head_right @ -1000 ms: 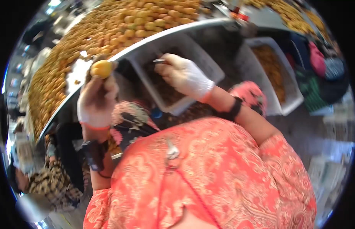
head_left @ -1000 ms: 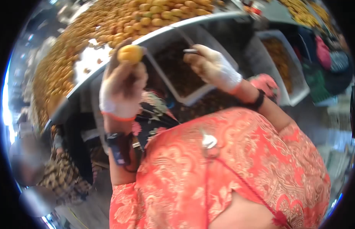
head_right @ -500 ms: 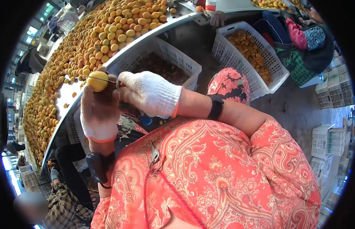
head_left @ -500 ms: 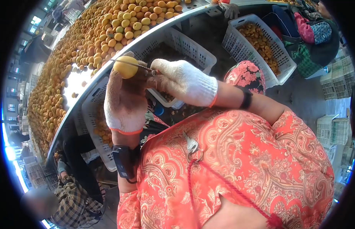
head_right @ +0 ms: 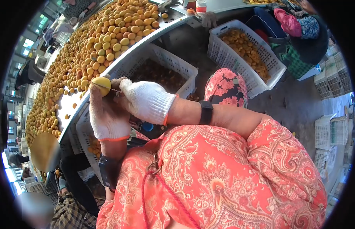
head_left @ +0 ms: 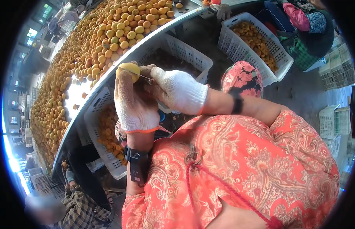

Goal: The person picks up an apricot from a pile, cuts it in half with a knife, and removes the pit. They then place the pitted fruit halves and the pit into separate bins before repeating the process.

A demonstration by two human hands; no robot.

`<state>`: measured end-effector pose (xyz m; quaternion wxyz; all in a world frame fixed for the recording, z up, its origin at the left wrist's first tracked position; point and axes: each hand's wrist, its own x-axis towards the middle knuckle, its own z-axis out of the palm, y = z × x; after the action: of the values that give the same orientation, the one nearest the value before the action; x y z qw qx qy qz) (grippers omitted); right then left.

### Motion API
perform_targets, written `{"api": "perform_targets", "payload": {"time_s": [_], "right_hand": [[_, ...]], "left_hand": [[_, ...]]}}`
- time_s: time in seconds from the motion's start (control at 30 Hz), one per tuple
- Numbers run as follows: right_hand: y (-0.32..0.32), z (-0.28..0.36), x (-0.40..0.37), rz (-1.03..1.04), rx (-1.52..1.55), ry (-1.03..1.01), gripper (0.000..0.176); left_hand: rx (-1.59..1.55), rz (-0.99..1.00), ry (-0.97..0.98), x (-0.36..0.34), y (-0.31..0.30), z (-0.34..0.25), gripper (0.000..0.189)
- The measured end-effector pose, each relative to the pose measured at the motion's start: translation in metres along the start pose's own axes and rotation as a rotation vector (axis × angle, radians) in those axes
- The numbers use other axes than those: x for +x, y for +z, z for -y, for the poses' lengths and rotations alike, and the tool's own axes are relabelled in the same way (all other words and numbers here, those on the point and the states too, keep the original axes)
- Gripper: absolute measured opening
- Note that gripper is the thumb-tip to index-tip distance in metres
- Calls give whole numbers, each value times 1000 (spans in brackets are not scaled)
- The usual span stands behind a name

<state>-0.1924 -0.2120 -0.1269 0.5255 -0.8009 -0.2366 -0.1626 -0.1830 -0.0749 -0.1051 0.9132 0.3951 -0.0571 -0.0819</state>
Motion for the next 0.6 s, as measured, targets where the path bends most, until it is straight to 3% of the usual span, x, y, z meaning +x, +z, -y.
{"api": "perform_targets", "payload": {"time_s": [0.13,0.2,0.23,0.3,0.33,0.37,0.43,0.47,0.5,0.6], "right_hand": [[-9,5,-5,38,-101,60,37],[-12,4,-3,14,-131,30,34],[-13,3,-2,40,-152,68,31],[-13,3,-4,56,-190,129,27],[-14,4,-4,46,-201,119,26],[-13,6,-6,-1,-205,83,26],[-9,1,-10,-95,-205,-115,31],[-4,-11,-8,-13,-211,54,34],[-4,-13,-8,-39,-188,-2,32],[-11,2,13,-86,-192,-64,29]], "left_hand": [[-141,-8,-134,4,5,-4,48],[93,47,42,9,-2,-2,43],[95,50,40,9,-2,1,43],[382,-57,208,5,2,6,34],[183,-23,141,0,10,1,45],[261,-91,100,-2,7,3,46],[128,-165,208,1,9,13,40],[106,-164,191,16,-8,23,37],[-99,-211,75,19,6,26,37],[-60,-260,35,14,29,6,34]]}}
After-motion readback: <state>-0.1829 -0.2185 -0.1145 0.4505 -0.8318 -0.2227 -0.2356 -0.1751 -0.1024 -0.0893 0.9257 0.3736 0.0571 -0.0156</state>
